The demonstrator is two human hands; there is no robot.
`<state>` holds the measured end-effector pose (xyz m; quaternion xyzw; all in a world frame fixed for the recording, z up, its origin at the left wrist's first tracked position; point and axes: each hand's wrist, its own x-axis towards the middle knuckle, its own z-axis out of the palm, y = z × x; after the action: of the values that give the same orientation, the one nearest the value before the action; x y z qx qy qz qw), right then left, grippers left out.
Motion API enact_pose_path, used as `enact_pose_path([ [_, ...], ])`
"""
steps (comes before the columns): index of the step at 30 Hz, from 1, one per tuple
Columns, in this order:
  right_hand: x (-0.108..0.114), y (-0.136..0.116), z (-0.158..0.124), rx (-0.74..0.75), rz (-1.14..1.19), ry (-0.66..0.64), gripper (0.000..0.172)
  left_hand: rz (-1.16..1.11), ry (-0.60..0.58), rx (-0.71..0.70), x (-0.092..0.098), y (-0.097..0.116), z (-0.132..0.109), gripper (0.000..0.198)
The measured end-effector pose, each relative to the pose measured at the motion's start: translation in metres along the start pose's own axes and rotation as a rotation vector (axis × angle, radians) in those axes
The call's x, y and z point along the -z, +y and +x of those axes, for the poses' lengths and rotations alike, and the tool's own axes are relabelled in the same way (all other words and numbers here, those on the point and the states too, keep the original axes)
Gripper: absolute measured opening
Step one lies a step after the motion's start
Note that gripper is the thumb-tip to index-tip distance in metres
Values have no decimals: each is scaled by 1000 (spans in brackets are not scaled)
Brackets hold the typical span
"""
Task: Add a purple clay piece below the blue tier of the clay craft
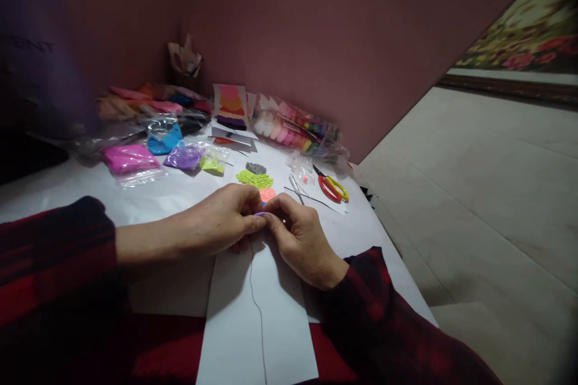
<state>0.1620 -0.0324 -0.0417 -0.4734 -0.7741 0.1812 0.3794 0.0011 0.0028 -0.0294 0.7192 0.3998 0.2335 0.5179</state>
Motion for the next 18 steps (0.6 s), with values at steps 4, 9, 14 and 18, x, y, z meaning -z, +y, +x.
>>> enact_pose_path([
  [4,0,1,-1,-2,5,-1,9,11,-4,-11,1,-1,0,17],
  [9,0,0,-1,-3,-2,-10,9,22,-5,-10,1,0,-1,17],
  [14,0,-1,0,-3,-15,-9,9,15,-10,-7,0,-1,-2,17],
  [18,1,-1,0,-4,-16,-12,9,22,-9,-16,0,-2,-1,17],
])
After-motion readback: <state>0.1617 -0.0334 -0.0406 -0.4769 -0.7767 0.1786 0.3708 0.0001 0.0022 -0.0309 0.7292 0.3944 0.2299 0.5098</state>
